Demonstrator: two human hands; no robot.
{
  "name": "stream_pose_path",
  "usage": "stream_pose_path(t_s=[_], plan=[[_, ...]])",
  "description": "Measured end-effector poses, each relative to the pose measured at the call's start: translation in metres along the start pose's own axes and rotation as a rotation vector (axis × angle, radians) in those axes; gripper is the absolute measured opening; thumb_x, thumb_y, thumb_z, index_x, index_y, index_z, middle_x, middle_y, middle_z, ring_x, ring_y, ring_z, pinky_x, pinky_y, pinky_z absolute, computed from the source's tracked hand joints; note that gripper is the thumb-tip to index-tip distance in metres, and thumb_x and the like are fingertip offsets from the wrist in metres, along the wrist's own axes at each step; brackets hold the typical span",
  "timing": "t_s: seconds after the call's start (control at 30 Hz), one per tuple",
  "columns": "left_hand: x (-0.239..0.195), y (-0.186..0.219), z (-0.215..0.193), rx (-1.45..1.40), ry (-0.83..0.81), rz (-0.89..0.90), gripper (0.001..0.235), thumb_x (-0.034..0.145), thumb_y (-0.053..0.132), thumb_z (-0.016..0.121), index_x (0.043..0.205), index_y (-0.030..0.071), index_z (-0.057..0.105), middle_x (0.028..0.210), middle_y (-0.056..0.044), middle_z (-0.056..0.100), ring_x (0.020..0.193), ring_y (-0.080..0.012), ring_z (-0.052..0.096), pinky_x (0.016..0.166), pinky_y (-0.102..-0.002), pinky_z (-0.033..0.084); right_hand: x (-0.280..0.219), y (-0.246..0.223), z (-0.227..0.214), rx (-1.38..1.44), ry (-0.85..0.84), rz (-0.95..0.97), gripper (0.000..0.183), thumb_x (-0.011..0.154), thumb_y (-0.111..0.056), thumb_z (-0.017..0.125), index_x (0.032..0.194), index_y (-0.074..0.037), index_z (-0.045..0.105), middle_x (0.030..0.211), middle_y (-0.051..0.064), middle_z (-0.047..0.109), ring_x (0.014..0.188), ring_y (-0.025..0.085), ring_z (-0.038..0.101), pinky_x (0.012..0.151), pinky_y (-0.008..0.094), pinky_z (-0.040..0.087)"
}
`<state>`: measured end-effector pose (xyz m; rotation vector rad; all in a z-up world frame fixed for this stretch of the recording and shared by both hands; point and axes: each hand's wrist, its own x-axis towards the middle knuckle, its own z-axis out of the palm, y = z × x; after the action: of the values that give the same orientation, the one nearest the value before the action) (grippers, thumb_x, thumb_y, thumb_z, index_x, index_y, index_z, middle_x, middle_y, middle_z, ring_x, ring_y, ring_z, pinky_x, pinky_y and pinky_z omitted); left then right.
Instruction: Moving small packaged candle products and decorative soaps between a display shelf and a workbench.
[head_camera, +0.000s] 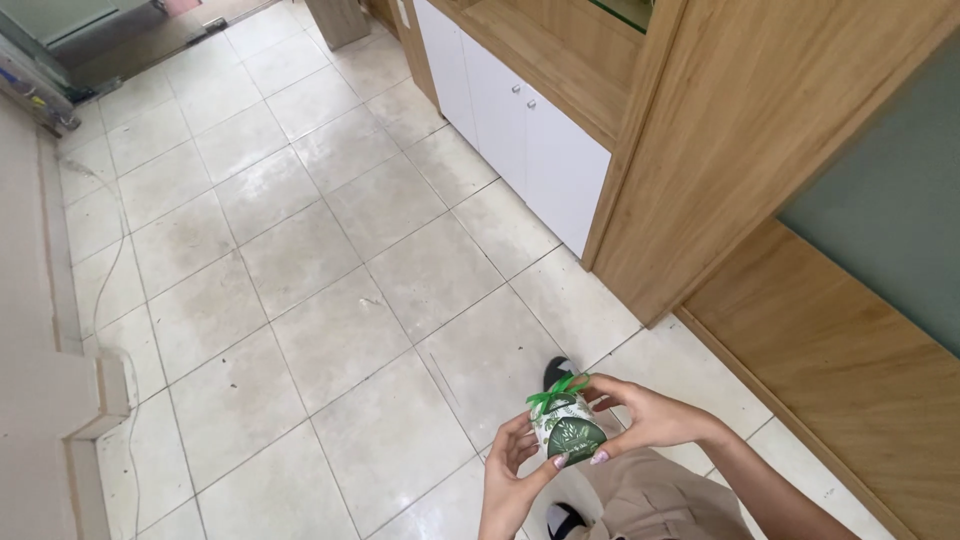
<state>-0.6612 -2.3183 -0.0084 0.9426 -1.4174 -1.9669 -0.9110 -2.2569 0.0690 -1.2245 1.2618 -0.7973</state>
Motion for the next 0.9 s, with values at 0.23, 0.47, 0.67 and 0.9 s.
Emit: stream_pose_path(t_s=[0.23, 0.47, 0.67, 0.9], plan=[[0.166, 0.054, -0.029, 0.188, 0.027, -0.041, 0.084, 0.065, 0.01, 0.093, 0.138, 0.005, 0.053, 0.127, -0.01, 0.07, 0.119, -0.0208, 0.068, 0.106, -0.039, 0.05, 0.133, -0.041, -0.109, -0.096, 0.025, -0.105, 0.066, 0.075, -0.023, 0.09, 0.134, -0.008, 0.065, 0.13, 0.004, 0.068, 0.125, 0.019, 0.062, 0.111, 0.038, 0.045], [0.337, 0.131, -0.035, 0.269, -0.034, 0.043, 0.084, 0.066, 0.01, 0.093, 0.139, 0.006, 0.052, 0.13, -0.011, 0.069, 0.121, -0.0226, 0.067, 0.108, -0.04, 0.048, 0.249, -0.098, -0.236, -0.33, 0.162, -0.058, 0.044, 0.074, -0.026, 0.089, 0.111, -0.008, 0.075, 0.107, 0.004, 0.074, 0.108, 0.019, 0.069, 0.1, 0.035, 0.051], [0.465, 0.17, -0.037, 0.223, -0.206, 0.049, 0.079, 0.07, 0.009, 0.091, 0.138, 0.004, 0.052, 0.13, -0.011, 0.068, 0.122, -0.0227, 0.065, 0.109, -0.04, 0.047, 0.308, -0.109, -0.319, -0.331, 0.285, -0.04, 0.05, 0.068, -0.029, 0.09, 0.11, -0.008, 0.074, 0.107, 0.005, 0.075, 0.107, 0.021, 0.07, 0.094, 0.037, 0.054], [0.648, 0.184, -0.046, 0.177, -0.515, -0.007, 0.077, 0.071, 0.006, 0.09, 0.139, 0.003, 0.053, 0.13, -0.012, 0.068, 0.125, -0.024, 0.063, 0.111, -0.04, 0.047, 0.391, -0.07, -0.41, -0.534, 0.509, 0.168, 0.056, 0.071, -0.039, 0.088, 0.114, -0.006, 0.074, 0.118, 0.011, 0.071, 0.115, 0.027, 0.065, 0.098, 0.045, 0.051]])
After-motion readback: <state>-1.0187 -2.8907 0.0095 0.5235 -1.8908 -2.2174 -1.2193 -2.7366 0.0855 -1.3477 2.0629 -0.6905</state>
